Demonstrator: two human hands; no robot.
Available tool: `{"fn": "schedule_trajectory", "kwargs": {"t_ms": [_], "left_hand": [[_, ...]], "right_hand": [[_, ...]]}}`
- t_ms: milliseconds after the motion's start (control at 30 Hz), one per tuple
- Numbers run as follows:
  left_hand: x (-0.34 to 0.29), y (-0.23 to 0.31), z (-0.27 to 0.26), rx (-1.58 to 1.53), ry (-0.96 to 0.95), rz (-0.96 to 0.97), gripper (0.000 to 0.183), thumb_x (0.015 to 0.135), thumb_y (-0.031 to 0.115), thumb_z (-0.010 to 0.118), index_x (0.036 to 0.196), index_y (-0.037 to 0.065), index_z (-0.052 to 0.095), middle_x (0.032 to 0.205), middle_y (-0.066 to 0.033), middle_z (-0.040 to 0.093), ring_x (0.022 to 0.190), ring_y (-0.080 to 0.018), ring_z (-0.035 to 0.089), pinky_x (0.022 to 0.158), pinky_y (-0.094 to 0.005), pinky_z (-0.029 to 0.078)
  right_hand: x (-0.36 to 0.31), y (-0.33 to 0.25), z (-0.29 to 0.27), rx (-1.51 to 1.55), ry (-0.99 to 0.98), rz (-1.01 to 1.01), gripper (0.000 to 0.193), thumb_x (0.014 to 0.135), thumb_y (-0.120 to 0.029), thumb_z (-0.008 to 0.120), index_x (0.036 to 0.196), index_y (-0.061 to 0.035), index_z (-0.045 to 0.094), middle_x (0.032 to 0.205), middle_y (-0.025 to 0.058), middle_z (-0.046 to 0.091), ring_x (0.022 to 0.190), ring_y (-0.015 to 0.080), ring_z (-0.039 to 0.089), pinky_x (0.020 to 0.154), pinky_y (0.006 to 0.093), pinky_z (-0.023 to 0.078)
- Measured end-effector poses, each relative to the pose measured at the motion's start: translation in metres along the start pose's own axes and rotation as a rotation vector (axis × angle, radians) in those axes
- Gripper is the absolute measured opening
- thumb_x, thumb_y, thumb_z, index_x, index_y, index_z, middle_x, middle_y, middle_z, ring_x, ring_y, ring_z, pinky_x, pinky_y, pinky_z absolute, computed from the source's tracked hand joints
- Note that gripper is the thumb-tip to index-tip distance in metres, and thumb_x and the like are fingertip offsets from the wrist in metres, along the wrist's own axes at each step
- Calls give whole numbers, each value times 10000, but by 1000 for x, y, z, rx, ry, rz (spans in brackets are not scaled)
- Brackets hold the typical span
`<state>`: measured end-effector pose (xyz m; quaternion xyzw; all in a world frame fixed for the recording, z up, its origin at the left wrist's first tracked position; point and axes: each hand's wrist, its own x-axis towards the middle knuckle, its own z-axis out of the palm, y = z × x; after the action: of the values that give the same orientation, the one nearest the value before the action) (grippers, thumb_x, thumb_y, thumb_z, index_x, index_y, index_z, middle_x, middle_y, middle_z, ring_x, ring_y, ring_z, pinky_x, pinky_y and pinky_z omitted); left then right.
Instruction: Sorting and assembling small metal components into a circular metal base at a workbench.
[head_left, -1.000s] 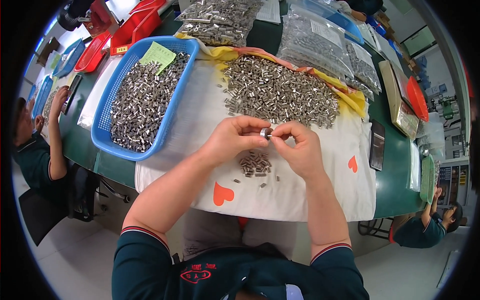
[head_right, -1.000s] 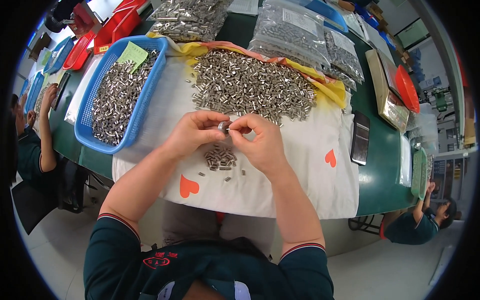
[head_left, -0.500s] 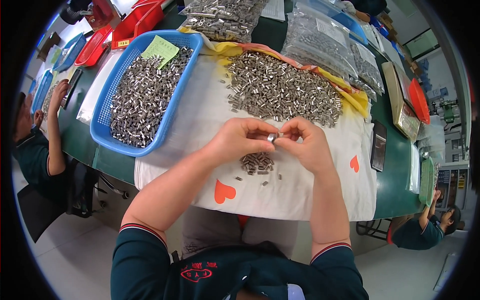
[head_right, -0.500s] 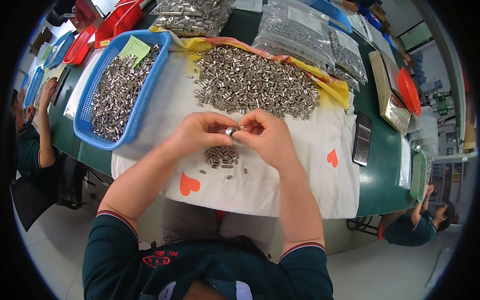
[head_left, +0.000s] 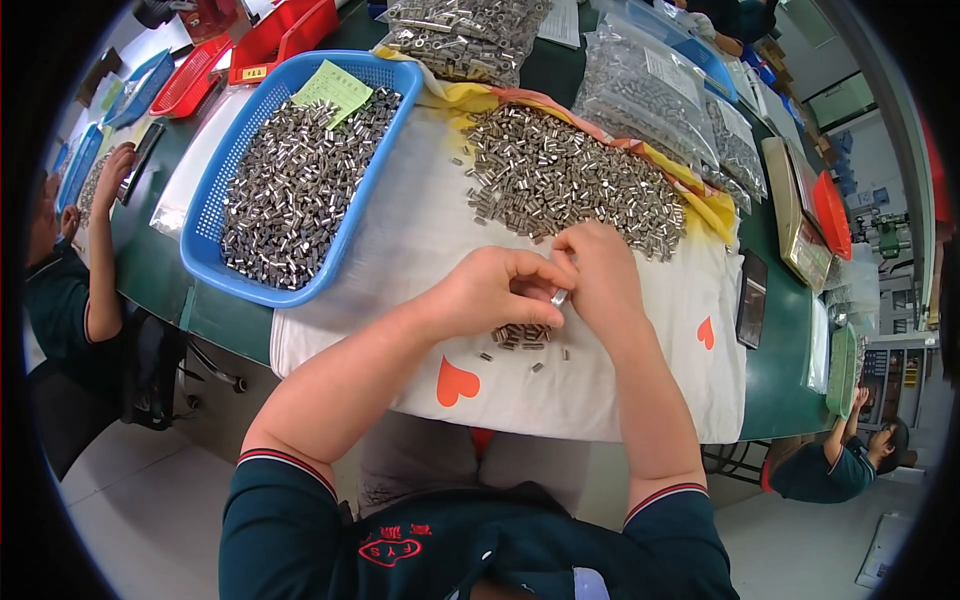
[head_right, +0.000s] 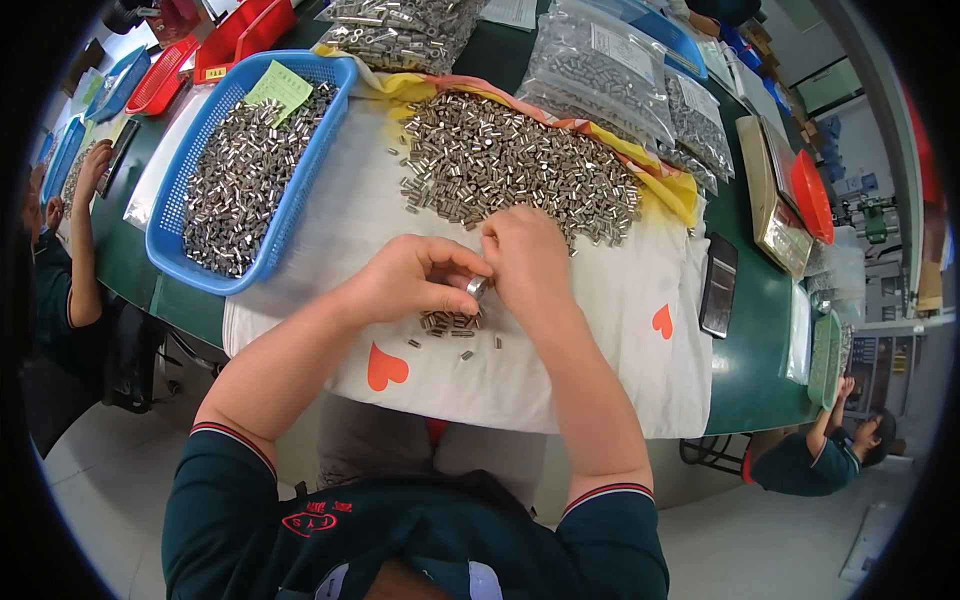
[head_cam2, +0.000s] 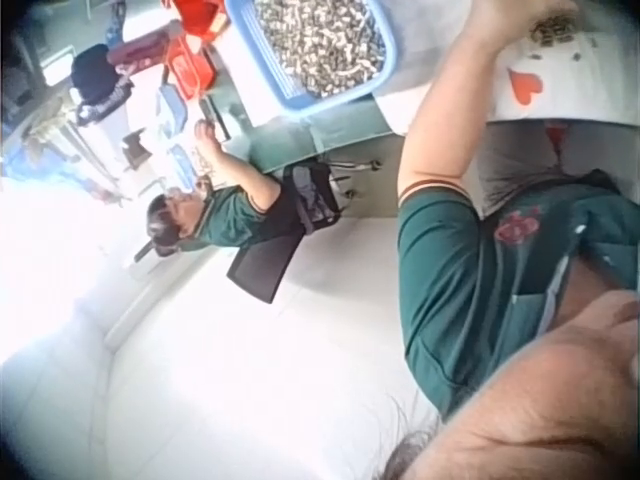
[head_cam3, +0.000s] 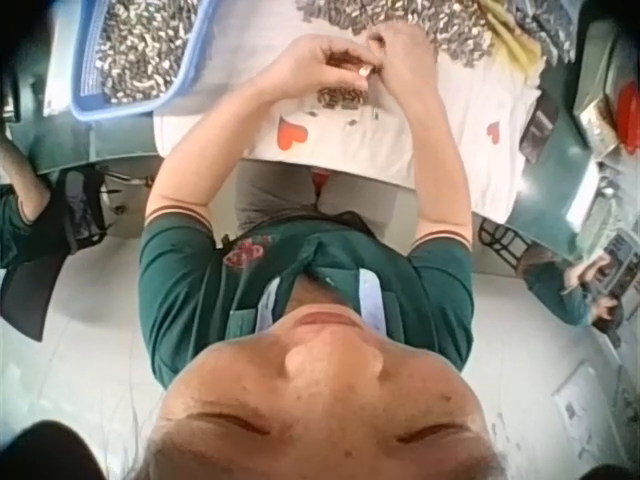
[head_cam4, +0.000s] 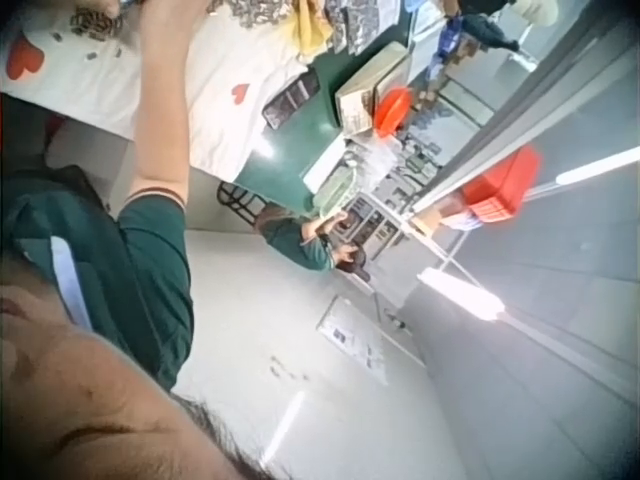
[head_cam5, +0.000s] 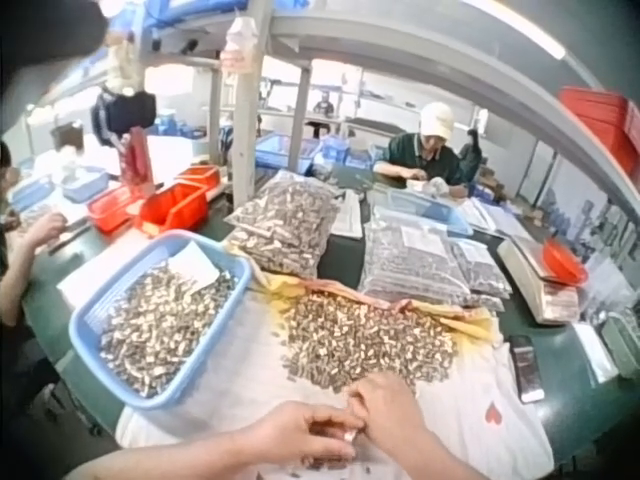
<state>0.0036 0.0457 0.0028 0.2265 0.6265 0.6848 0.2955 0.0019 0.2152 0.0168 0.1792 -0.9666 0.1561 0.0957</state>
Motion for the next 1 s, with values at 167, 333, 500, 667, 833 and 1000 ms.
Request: {"fn": "schedule_trajectory", "kwargs": {"t_ms": [167,333,500,667,833,1000], "left_hand": [[3,0,-6,-275,173,-74,322,736,-19,649,1046,-12,558,913,-51,607,829,-105,581,748,-234,480],[5,-3,-7,-296,196,-62,339,742,-33,636,1069,-27,545,942,-64,605,840,-113,581,761,-243,482],[4,-3,-6,-223,186,-66,346,741,-34,637,1076,-30,549,937,-57,606,838,-100,576,754,-235,481],[1,1,-5,-168,200,-78,330,738,-27,645,1058,-29,565,897,-44,614,809,-85,574,720,-220,478],[6,-3,-2,-19,244,-96,333,726,49,686,1037,-20,590,808,-38,623,731,-63,571,655,-203,472],[0,-1,-9,-46,244,-108,336,717,52,695,1029,-21,593,848,-54,632,754,-71,576,677,-213,477]], "right_hand": [[-16,-1,-11,970,62,402,54,735,-38,588,786,-32,605,740,45,584,662,138,543,615,254,436],[-19,-6,-16,878,15,207,96,716,32,584,801,-9,598,795,27,587,714,106,543,661,230,424],[-22,-12,-23,797,18,225,80,702,24,587,769,-16,602,769,29,596,696,107,552,632,224,428],[-24,-13,-22,635,44,144,79,687,20,591,760,-11,596,736,43,597,646,127,563,586,235,442],[-27,-15,-15,473,129,81,75,684,-11,596,757,-25,593,711,73,583,637,187,564,570,279,449],[-20,-17,-20,714,25,152,51,701,-18,599,746,-13,575,695,70,576,616,161,555,589,261,448]]}}
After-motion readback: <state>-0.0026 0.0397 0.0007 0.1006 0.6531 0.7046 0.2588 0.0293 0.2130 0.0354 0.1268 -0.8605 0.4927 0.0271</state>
